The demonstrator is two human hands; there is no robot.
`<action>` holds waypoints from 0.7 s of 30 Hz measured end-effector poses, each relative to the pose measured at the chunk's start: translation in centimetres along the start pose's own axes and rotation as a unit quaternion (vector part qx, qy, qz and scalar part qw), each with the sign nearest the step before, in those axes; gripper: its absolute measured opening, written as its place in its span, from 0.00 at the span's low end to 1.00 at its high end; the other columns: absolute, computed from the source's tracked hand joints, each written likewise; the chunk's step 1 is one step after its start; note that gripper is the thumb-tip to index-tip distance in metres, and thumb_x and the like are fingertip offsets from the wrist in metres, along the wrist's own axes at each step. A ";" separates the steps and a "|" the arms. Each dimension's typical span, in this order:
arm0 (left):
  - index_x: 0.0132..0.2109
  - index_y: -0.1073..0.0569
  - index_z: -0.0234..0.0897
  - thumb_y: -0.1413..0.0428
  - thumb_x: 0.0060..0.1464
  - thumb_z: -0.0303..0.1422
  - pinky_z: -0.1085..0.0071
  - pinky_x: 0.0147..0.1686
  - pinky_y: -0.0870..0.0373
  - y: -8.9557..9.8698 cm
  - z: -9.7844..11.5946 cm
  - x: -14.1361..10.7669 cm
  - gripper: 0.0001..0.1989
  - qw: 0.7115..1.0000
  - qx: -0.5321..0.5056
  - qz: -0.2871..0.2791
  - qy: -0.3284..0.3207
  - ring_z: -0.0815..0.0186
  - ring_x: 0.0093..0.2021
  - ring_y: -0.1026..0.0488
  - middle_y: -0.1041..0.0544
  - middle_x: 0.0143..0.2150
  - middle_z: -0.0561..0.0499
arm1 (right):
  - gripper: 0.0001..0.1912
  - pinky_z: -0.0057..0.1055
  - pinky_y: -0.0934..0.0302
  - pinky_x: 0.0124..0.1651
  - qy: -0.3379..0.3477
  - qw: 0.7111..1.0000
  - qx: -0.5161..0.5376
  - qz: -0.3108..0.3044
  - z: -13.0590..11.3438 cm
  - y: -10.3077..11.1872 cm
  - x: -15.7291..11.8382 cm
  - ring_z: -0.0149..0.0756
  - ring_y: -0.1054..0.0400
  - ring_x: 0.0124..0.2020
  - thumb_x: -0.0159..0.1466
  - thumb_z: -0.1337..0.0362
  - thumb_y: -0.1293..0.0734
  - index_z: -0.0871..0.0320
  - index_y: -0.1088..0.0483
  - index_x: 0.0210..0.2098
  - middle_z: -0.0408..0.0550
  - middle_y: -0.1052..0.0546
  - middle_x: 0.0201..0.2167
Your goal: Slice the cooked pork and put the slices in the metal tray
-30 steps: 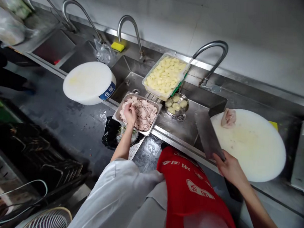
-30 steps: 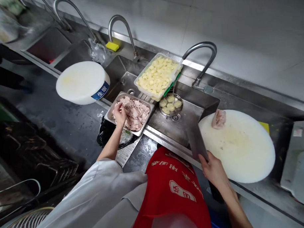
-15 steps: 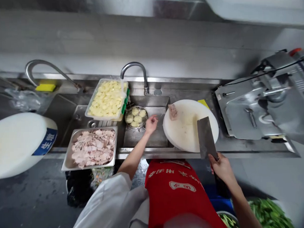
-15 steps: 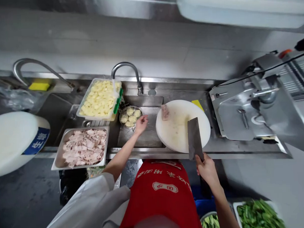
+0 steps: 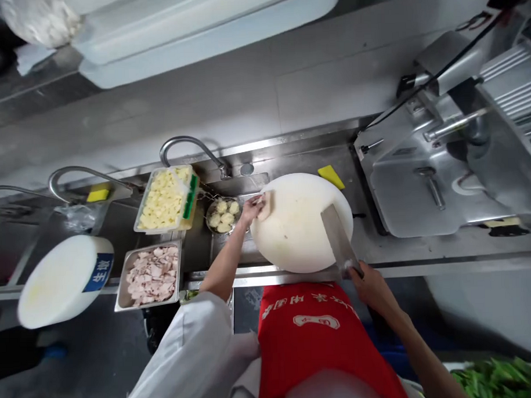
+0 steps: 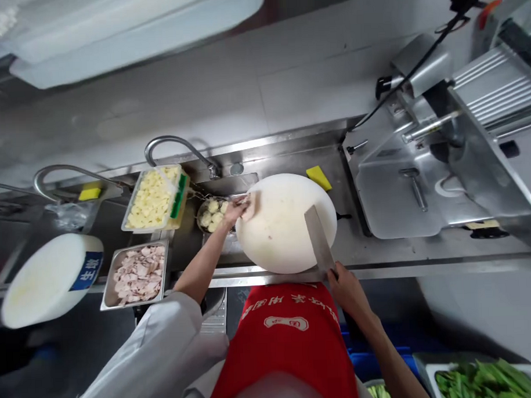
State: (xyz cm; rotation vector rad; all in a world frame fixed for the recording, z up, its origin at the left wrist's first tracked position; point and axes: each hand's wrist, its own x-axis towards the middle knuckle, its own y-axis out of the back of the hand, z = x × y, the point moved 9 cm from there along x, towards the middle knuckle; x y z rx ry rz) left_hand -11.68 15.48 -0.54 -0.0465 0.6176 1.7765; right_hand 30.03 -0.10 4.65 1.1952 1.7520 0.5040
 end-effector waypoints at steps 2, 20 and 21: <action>0.58 0.30 0.30 0.39 0.50 0.34 0.72 0.35 0.31 -1.8 -0.8 -1.8 0.28 0.992 -0.111 -0.059 0.028 0.69 0.31 0.28 0.20 0.39 0.45 | 0.10 0.29 0.51 0.33 0.026 0.999 -0.012 -0.028 0.4 0.4 1.2 0.35 0.33 0.30 0.67 0.60 0.44 0.55 0.37 0.31 0.47 0.27 0.27; 0.65 0.35 0.41 0.48 0.62 0.44 0.55 0.56 0.34 -12.6 3.5 -13.1 0.27 0.893 0.356 -0.052 -0.271 0.53 0.55 0.33 0.30 0.55 0.41 | 0.15 0.32 0.55 0.32 0.152 0.963 -0.181 -0.128 -2.7 0.5 6.9 0.41 0.28 0.34 0.71 0.62 0.49 0.58 0.34 0.45 0.54 0.21 0.34; 0.65 0.35 0.41 0.48 0.63 0.44 0.55 0.56 0.34 -12.7 3.3 -13.1 0.26 0.888 0.361 -0.058 -0.279 0.53 0.55 0.33 0.30 0.55 0.41 | 0.15 0.32 0.54 0.32 0.159 0.962 -0.178 -0.134 -2.9 0.4 7.0 0.42 0.28 0.34 0.71 0.62 0.49 0.58 0.34 0.46 0.54 0.21 0.34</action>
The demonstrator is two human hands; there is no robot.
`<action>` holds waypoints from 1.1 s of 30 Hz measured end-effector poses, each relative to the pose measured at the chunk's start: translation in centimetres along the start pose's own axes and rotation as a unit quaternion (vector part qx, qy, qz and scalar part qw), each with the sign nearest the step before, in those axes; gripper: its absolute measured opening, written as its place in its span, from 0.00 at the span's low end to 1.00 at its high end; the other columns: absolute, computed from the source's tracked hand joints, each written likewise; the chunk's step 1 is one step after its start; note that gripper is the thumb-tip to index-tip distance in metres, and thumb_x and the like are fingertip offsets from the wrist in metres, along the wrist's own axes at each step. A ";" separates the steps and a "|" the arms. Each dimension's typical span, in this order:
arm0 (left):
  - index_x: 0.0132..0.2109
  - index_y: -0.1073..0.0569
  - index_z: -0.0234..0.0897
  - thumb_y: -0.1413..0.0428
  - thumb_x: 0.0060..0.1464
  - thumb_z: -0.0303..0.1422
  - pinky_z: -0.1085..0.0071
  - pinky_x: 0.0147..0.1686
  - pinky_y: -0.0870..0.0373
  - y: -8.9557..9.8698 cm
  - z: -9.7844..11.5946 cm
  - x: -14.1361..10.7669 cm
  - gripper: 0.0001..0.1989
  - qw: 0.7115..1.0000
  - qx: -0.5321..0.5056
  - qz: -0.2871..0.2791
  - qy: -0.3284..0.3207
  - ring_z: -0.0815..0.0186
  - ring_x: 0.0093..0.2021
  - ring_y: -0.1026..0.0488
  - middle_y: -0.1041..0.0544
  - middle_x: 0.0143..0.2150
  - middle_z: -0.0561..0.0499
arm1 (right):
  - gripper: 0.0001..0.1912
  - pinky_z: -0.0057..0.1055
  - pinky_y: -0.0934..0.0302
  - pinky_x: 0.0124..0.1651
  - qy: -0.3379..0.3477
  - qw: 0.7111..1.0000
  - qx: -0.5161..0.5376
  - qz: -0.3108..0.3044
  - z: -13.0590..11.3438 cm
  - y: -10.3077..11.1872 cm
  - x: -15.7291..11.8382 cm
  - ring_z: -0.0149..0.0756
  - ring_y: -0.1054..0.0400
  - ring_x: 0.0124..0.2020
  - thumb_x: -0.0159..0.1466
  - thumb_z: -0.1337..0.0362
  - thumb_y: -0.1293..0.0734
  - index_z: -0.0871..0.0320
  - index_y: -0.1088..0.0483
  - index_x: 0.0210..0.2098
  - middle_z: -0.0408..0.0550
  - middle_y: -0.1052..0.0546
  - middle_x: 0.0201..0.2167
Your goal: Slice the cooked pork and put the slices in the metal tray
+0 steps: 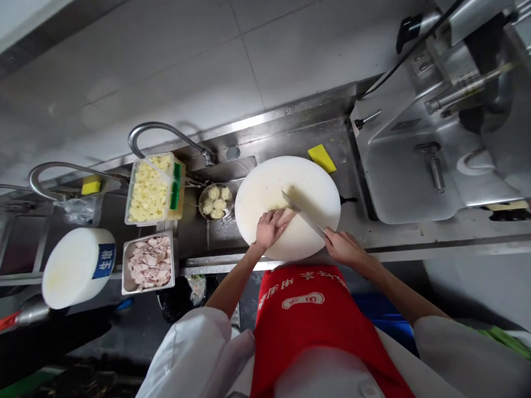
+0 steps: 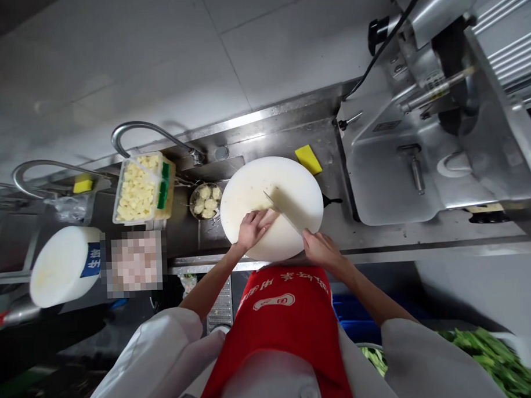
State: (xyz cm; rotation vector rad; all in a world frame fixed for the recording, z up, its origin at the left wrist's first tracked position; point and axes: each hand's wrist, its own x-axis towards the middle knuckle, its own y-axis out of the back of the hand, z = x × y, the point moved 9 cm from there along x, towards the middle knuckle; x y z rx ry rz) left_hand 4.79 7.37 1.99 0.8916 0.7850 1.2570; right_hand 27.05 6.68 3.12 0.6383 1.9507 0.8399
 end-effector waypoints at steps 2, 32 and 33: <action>0.64 0.34 0.41 0.47 0.62 0.44 0.56 0.57 0.33 0.2 0.0 0.4 0.25 1.000 -0.009 0.004 -0.023 0.54 0.56 0.33 0.30 0.56 0.41 | 0.15 0.31 0.54 0.33 0.021 1.000 0.021 -0.010 -0.4 -0.1 0.2 0.42 0.27 0.35 0.72 0.61 0.49 0.58 0.35 0.46 0.53 0.21 0.35; 0.54 0.32 0.44 0.35 0.50 0.45 0.59 0.42 0.30 -1.5 -2.1 -1.1 0.26 0.989 -0.079 -0.052 0.115 0.54 0.44 0.30 0.26 0.44 0.46 | 0.15 0.31 0.47 0.35 -0.043 0.997 -0.012 -0.070 1.0 -1.6 1.6 0.44 0.26 0.37 0.74 0.59 0.52 0.59 0.40 0.47 0.57 0.22 0.36; 0.54 0.32 0.45 0.34 0.48 0.43 0.59 0.41 0.30 -2.0 -1.6 -1.6 0.28 0.988 -0.080 -0.069 0.110 0.54 0.44 0.30 0.26 0.45 0.47 | 0.15 0.31 0.47 0.35 -0.045 0.996 -0.011 -0.072 1.1 -1.6 1.6 0.44 0.26 0.37 0.74 0.59 0.52 0.59 0.39 0.47 0.57 0.22 0.37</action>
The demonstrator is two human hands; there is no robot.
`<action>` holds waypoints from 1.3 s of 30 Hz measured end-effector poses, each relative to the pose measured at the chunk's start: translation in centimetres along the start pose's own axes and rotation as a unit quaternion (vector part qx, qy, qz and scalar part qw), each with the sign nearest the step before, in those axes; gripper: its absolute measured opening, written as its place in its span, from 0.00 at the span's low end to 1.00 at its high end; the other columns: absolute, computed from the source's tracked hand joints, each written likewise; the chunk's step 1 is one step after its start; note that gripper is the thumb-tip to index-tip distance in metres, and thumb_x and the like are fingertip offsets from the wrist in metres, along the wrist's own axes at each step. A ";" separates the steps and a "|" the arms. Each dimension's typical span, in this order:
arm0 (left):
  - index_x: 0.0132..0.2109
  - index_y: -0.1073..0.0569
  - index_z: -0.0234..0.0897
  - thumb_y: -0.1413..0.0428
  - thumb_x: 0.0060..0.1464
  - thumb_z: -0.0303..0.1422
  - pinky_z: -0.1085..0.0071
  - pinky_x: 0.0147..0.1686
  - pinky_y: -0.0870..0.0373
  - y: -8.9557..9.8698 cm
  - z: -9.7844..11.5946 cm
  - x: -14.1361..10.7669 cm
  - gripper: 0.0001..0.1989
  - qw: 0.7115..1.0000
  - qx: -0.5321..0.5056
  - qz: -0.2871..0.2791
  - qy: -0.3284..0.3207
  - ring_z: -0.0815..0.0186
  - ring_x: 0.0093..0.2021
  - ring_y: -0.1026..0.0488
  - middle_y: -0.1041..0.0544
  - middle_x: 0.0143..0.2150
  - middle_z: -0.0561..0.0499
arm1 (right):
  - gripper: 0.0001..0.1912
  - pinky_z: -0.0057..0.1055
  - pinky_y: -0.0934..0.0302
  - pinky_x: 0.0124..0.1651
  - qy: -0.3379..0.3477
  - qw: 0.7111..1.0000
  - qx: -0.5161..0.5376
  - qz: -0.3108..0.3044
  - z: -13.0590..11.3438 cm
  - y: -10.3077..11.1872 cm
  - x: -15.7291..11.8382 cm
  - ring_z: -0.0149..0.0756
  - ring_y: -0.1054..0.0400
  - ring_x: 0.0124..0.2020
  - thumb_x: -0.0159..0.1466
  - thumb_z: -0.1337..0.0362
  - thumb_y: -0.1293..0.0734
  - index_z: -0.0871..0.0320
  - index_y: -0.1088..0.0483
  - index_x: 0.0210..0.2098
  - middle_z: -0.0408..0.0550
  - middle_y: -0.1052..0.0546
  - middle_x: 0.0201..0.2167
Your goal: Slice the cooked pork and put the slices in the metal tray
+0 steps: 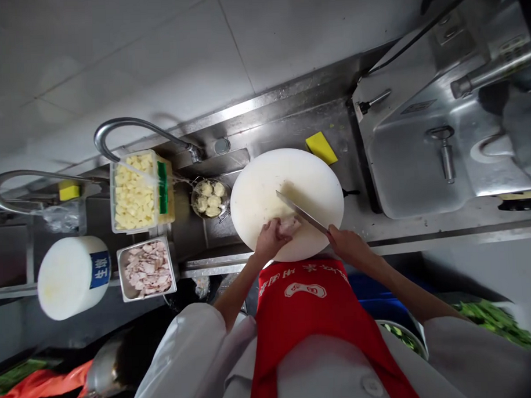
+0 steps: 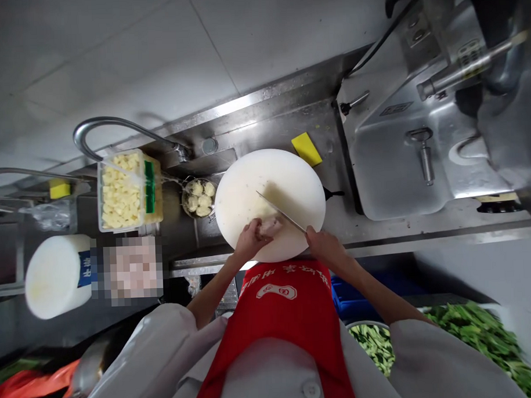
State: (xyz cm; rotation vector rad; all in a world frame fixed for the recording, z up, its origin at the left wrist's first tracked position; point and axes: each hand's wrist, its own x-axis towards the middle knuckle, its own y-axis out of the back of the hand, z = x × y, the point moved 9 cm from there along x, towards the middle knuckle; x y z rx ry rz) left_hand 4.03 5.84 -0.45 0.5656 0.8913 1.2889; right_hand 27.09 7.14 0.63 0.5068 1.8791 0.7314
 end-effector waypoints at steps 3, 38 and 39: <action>0.54 0.32 0.45 0.35 0.49 0.37 0.57 0.44 0.30 -1.5 1.4 -1.1 0.26 0.999 0.037 -0.028 -0.019 0.52 0.47 0.32 0.27 0.49 0.45 | 0.16 0.31 0.48 0.35 0.005 1.000 0.002 0.008 0.2 0.1 0.2 0.44 0.26 0.38 0.74 0.58 0.52 0.59 0.39 0.47 0.57 0.22 0.37; 0.54 0.29 0.35 0.43 0.56 0.52 0.66 0.39 0.24 -1.1 -3.1 -2.9 0.28 0.943 -0.283 0.147 0.098 0.62 0.39 0.24 0.23 0.42 0.45 | 0.17 0.32 0.45 0.36 -0.006 0.999 -0.010 0.053 -0.3 0.6 -0.1 0.46 0.25 0.40 0.73 0.58 0.50 0.59 0.35 0.48 0.58 0.21 0.37; 0.50 0.28 0.34 0.46 0.57 0.55 0.68 0.33 0.25 -1.4 -4.0 -2.8 0.28 0.927 -0.322 0.119 0.150 0.65 0.31 0.25 0.23 0.36 0.48 | 0.17 0.32 0.45 0.35 -0.006 0.999 -0.010 0.052 -0.2 0.6 0.0 0.46 0.25 0.40 0.73 0.58 0.50 0.59 0.35 0.48 0.58 0.21 0.38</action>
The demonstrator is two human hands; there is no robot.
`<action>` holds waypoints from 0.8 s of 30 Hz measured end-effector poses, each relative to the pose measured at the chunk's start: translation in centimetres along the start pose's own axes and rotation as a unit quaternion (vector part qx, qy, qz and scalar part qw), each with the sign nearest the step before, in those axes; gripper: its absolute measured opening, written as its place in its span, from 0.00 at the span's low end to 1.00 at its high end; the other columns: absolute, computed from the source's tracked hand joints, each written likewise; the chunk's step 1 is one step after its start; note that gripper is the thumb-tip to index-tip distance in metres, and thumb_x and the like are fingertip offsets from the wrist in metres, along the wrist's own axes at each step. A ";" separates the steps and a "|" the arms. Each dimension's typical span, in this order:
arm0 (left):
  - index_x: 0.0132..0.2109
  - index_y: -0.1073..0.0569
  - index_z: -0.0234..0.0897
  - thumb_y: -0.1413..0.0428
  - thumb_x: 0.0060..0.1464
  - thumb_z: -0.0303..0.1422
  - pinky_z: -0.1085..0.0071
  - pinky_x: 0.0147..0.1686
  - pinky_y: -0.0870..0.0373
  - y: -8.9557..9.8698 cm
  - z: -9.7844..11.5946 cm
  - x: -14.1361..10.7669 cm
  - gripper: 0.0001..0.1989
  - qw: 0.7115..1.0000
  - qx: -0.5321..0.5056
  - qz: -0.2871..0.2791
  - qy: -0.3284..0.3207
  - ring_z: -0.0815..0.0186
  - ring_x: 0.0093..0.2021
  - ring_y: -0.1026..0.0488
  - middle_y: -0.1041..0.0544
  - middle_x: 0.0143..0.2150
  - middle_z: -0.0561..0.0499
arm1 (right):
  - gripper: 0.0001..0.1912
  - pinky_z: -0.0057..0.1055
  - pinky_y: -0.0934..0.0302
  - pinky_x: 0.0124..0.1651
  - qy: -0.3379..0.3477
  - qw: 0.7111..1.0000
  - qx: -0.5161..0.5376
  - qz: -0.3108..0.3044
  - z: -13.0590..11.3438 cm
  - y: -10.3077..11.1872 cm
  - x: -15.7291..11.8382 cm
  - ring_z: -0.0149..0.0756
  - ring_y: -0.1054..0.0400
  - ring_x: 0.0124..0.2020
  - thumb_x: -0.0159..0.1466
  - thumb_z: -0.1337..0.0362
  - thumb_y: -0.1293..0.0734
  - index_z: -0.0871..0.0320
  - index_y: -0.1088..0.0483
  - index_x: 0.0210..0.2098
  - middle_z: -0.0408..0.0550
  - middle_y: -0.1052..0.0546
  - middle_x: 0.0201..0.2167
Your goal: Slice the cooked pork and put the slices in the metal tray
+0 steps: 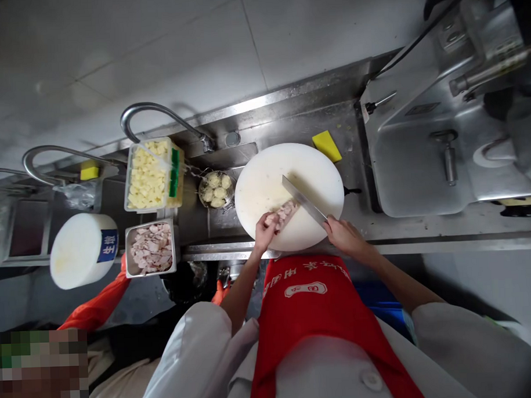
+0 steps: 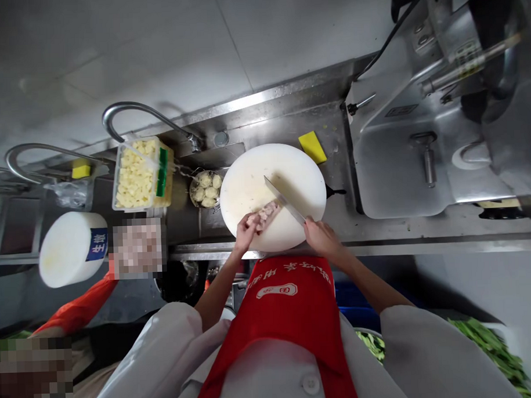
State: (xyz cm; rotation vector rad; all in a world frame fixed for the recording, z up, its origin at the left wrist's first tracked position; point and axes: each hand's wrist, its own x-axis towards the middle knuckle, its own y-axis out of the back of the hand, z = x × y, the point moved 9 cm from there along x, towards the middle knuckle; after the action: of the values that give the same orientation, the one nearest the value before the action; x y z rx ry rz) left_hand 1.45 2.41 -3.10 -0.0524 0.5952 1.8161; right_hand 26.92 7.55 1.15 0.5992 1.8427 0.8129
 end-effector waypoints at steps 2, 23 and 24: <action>0.42 0.26 0.34 0.51 0.59 0.57 0.70 0.26 0.29 1.0 -0.9 0.4 0.28 0.997 0.006 -0.008 0.082 0.67 0.23 0.30 0.27 0.26 0.52 | 0.16 0.32 0.46 0.34 -0.001 1.000 0.001 -0.002 0.1 0.0 0.1 0.46 0.25 0.40 0.73 0.59 0.49 0.59 0.35 0.47 0.57 0.21 0.38; 0.54 0.26 0.41 0.45 0.62 0.42 0.53 0.55 0.33 -1.5 8.0 2.2 0.16 0.879 0.296 -0.052 -0.370 0.55 0.56 0.33 0.29 0.53 0.43 | 0.13 0.30 0.50 0.34 0.060 0.997 0.049 -0.005 -0.6 0.9 -1.3 0.40 0.27 0.40 0.73 0.59 0.48 0.57 0.39 0.50 0.52 0.22 0.43; 0.53 0.25 0.41 0.46 0.64 0.40 0.54 0.55 0.32 -2.1 8.6 2.4 0.15 0.877 0.279 -0.075 -0.383 0.57 0.55 0.32 0.27 0.53 0.44 | 0.14 0.30 0.51 0.34 0.045 0.998 0.041 -0.005 -0.4 0.7 -1.4 0.40 0.26 0.40 0.73 0.58 0.49 0.57 0.40 0.50 0.53 0.21 0.42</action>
State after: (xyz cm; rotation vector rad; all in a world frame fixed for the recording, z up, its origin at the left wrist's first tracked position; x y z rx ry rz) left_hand 4.77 8.57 2.87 0.9452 0.4890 1.2969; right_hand 27.12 6.91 2.65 0.6128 1.9682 0.7716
